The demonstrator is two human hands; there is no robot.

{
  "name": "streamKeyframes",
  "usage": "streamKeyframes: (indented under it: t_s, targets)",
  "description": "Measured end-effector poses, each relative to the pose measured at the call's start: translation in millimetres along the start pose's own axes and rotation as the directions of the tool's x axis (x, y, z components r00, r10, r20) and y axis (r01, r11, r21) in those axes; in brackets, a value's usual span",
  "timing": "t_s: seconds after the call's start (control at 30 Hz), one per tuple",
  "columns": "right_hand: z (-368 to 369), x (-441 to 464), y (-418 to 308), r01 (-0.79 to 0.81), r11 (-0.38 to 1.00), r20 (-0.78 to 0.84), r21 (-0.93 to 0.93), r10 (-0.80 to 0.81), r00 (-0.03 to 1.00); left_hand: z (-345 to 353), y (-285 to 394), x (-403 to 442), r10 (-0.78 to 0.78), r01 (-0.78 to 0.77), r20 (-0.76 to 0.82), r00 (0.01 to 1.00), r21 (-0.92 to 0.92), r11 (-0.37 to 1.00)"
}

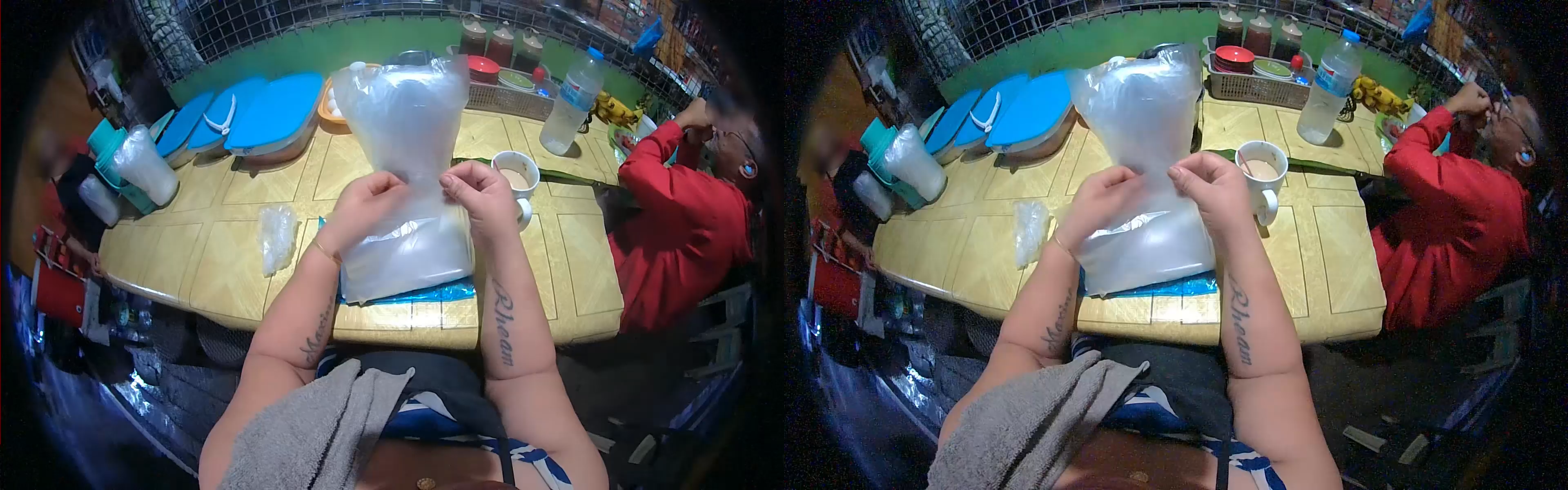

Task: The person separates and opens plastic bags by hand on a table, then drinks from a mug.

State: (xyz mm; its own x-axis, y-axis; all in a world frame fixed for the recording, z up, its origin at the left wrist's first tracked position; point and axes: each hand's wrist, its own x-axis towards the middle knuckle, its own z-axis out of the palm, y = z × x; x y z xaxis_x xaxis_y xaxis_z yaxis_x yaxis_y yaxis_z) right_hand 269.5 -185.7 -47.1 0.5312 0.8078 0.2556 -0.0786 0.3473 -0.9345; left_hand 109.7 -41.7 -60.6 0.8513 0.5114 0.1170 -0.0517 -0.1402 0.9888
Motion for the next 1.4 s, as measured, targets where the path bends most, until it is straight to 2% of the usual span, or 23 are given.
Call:
streamKeyframes:
  t_s: [0.03,0.13,0.23,0.27,0.37,0.4,0.43,0.53,0.63,0.67,0.83,0.93,1.03,1.13,1.2,1.27,1.33,1.37,1.4]
  targets:
    - [1,0,1,0.017,1.000,-0.014,0.011,-0.016,1.000,-2,0,1,0.069,-0.067,-0.067,0.995,0.032,0.997]
    - [6,-3,0,0.057,0.997,-0.091,-0.046,-0.061,0.994,-12,5,-7,0.225,-0.241,-0.100,0.969,-0.197,0.950]
    - [6,-2,4,0.095,0.993,-0.137,-0.073,-0.104,0.985,-16,19,-16,0.264,-0.251,-0.004,0.965,-0.322,0.913]
    - [7,-2,4,0.098,0.989,-0.156,-0.114,-0.115,0.981,-17,29,-22,0.202,-0.195,0.019,0.979,-0.199,0.960]
    - [8,-3,4,0.098,0.965,-0.197,-0.244,-0.149,0.969,-23,36,-25,0.265,-0.224,0.096,0.960,-0.307,0.925]
    - [10,-4,1,0.096,0.954,-0.200,-0.285,-0.157,0.967,-24,34,-25,0.341,-0.270,0.117,0.933,-0.401,0.875]
    - [11,-5,-1,0.092,0.941,-0.203,-0.326,-0.165,0.965,-25,35,-25,0.311,-0.263,0.094,0.946,-0.342,0.902]
    - [8,-4,5,0.102,0.968,-0.164,-0.229,-0.142,0.976,-21,43,-31,0.197,-0.198,-0.024,0.980,-0.170,0.965]
    - [8,-2,6,0.115,0.990,-0.133,-0.086,-0.125,0.983,-22,28,-20,0.113,-0.125,-0.078,0.991,-0.174,0.977]
    - [8,-2,6,0.106,0.993,-0.140,-0.059,-0.114,0.984,-19,25,-17,0.167,-0.183,-0.100,0.981,-0.170,0.968]
    - [14,-3,2,0.020,1.000,-0.192,0.007,-0.018,0.981,-19,22,-16,0.124,-0.143,-0.146,0.981,-0.125,0.982]
    - [12,-3,4,-0.003,0.999,-0.131,-0.037,-0.002,0.991,-19,15,-13,0.128,-0.146,-0.148,0.981,-0.116,0.982]
    - [7,-2,10,0.061,0.997,-0.061,-0.054,-0.064,0.996,-17,14,-12,0.137,-0.153,-0.153,0.979,-0.101,0.983]
    - [8,2,19,0.149,0.984,-0.037,0.098,-0.146,0.989,-15,16,-13,0.145,-0.161,-0.158,0.977,-0.094,0.983]
    - [19,-3,14,0.108,0.959,-0.027,0.261,-0.104,0.994,-15,15,-13,0.156,-0.173,-0.154,0.976,-0.105,0.979]
    - [23,-5,12,0.066,0.925,0.066,0.374,-0.098,0.993,-17,12,-12,0.176,-0.195,-0.147,0.973,-0.126,0.973]
    - [15,-5,18,0.018,0.900,0.231,0.435,-0.131,0.964,-18,7,-11,0.241,-0.267,-0.172,0.955,-0.150,0.952]
    - [8,-4,17,-0.051,0.903,0.305,0.427,-0.091,0.948,-19,7,-11,0.273,-0.303,-0.184,0.944,-0.161,0.939]
    - [-1,-4,16,-0.118,0.903,0.377,0.413,-0.052,0.925,-18,7,-10,0.326,-0.364,-0.174,0.929,-0.276,0.890]
